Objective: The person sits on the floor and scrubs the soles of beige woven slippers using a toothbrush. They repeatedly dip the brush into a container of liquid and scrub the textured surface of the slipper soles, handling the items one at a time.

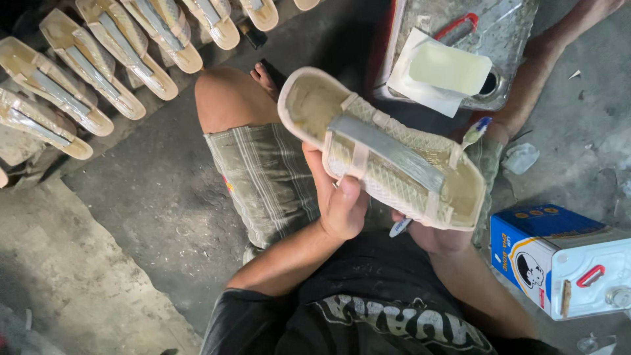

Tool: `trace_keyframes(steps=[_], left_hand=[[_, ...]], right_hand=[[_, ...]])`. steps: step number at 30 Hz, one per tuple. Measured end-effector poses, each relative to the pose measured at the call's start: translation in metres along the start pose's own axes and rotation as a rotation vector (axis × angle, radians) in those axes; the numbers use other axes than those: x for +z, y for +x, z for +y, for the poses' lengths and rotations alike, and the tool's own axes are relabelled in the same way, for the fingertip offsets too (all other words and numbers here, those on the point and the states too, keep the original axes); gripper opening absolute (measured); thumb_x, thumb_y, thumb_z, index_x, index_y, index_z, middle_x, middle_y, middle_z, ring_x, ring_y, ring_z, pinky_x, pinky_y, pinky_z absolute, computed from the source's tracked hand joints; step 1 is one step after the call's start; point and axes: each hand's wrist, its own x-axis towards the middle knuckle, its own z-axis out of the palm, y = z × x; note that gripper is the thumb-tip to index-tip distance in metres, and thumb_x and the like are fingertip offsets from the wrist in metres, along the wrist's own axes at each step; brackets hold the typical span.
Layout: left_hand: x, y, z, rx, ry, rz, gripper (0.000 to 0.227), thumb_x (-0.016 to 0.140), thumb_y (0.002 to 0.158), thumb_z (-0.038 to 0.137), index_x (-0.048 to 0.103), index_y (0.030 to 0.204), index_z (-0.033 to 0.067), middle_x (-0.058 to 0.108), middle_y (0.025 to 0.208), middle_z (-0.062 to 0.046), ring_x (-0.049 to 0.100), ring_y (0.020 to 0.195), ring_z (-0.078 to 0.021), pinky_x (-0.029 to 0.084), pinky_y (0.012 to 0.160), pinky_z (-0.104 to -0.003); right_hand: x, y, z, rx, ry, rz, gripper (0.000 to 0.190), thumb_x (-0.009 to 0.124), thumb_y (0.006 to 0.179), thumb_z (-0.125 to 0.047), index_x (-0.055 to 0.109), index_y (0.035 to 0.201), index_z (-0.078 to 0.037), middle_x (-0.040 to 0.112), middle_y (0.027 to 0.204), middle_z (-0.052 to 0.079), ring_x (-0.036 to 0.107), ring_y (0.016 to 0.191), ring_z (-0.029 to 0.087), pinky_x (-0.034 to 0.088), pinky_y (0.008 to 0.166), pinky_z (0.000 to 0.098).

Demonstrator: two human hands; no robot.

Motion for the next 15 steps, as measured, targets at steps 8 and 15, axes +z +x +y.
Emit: trace_keyframes(steps=[8, 15], left_hand=[[-0.017, 0.013, 0.035, 0.166, 0.265, -0.411, 0.109, 0.082, 0.091, 0.034, 0.008, 0.168, 0.0143, 0.02, 0.167, -0.02, 0.028, 0.151, -0.0261, 0.03, 0.127, -0.042], [-0.016, 0.009, 0.115, -0.203, 1.204, -0.684, 0.07, 0.089, 0.084, 0.035, 0.054, 0.137, 0.007, 0.065, 0.125, -0.018, 0.065, 0.119, -0.0348, 0.052, 0.105, -0.043]], right_hand=[[0.018, 0.023, -0.03, -0.221, -0.402, -0.077, 0.057, 0.071, 0.105, -0.014, 0.049, 0.156, -0.007, 0.059, 0.145, 0.012, 0.061, 0.13, 0.024, 0.053, 0.109, 0.0415], [-0.004, 0.034, -0.058, -0.345, -0.556, -0.149, 0.042, 0.068, 0.114, -0.016, 0.05, 0.151, -0.009, 0.058, 0.143, 0.006, 0.059, 0.129, 0.02, 0.05, 0.115, 0.0395]])
